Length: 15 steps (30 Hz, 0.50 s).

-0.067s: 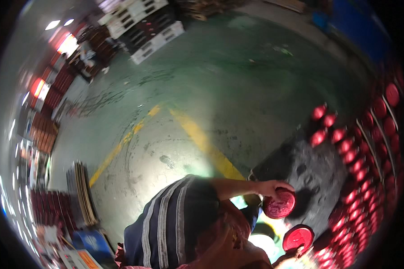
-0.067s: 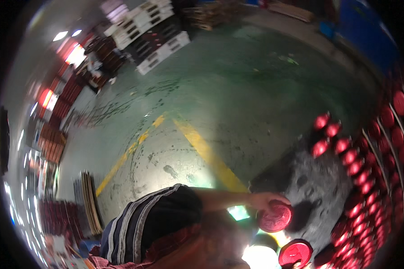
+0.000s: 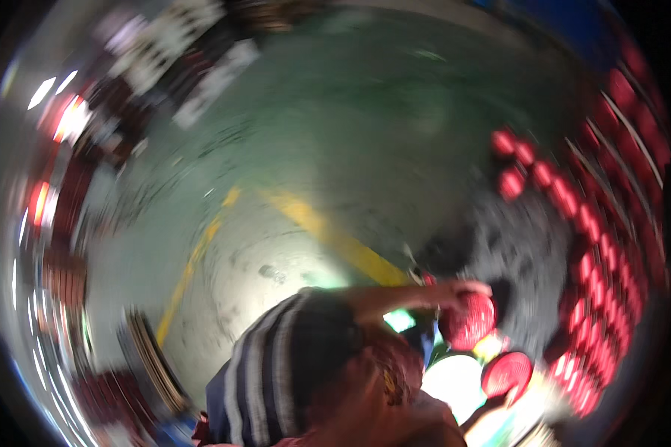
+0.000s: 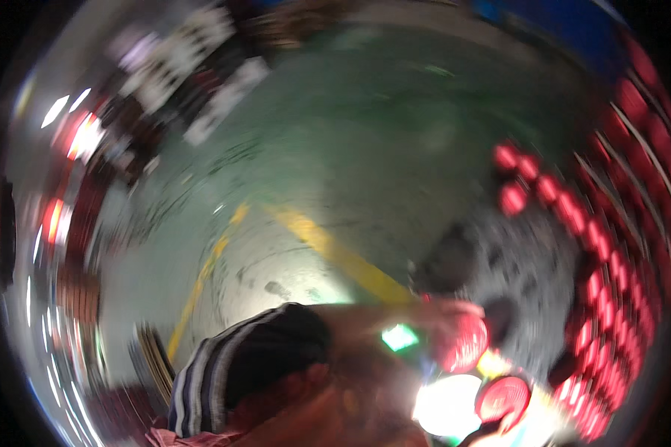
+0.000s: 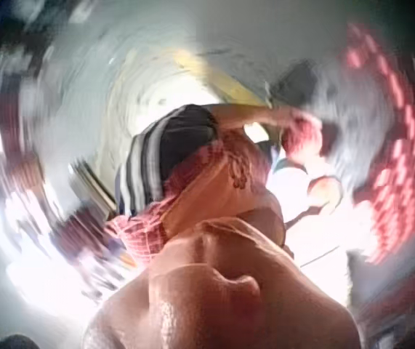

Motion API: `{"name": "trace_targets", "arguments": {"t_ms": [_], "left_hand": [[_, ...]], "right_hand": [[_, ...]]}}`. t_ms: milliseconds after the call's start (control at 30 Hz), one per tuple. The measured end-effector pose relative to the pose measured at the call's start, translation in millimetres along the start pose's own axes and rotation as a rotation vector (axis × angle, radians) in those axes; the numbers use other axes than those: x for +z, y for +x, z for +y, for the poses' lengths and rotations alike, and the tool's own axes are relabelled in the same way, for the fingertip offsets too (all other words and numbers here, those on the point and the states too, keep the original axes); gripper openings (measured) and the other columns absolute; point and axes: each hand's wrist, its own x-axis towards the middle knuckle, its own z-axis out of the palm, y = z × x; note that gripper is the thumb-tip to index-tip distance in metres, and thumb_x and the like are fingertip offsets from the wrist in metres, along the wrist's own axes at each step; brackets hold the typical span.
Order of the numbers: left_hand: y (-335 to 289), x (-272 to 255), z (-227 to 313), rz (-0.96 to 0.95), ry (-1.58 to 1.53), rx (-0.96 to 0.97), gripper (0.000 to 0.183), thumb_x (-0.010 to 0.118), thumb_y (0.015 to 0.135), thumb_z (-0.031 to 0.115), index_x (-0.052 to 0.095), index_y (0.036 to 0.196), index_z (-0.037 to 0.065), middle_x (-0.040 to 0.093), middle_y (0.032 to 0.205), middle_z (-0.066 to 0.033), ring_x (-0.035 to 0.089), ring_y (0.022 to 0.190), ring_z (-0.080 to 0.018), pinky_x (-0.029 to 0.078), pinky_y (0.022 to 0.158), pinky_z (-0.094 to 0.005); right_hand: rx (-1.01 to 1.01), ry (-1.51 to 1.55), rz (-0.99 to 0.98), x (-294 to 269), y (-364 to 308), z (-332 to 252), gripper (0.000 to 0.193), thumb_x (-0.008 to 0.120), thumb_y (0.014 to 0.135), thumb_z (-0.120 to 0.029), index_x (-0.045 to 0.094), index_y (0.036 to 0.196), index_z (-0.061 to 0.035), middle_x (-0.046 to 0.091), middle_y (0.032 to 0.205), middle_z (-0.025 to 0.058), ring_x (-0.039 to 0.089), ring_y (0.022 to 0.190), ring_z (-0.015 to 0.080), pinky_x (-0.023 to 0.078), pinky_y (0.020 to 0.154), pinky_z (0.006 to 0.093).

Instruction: The person repeatedly picks up red spherical ornaments from a nearby rack and places them into designated slots on a metal tray. The process involves continuous picking and placing of the items in a repetitive loop.

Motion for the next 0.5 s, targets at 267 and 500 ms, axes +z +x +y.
{"name": "trace_targets", "arguments": {"t_ms": [267, 500], "left_hand": [[-25.5, 124.7, -16.1, -0.277, -0.630, -0.404, 0.059, 0.060, 0.091, 0.019, 0.041, 0.146, 0.005, 0.054, 0.135, -0.0155, 0.057, 0.120, -0.0267, 0.050, 0.098, -0.0432], [24.0, 248.1, -103.9, -0.693, -1.412, -1.050, 0.075, 0.067, 0.087, 0.046, 0.041, 0.145, 0.006, 0.047, 0.141, -0.0178, 0.051, 0.123, -0.0329, 0.052, 0.091, -0.0487]], "right_hand": [[0.000, 0.139, 0.458, -134.2, -186.7, -51.0, 0.055, 0.065, 0.091, -0.013, 0.049, 0.143, -0.0074, 0.049, 0.147, 0.0131, 0.044, 0.137, 0.0255, 0.035, 0.115, 0.0396], [-0.248, 0.045, 0.635, -177.9, -211.8, -74.4, 0.057, 0.065, 0.090, -0.012, 0.047, 0.144, -0.0080, 0.048, 0.148, 0.0133, 0.044, 0.138, 0.0244, 0.036, 0.115, 0.0376]]}}
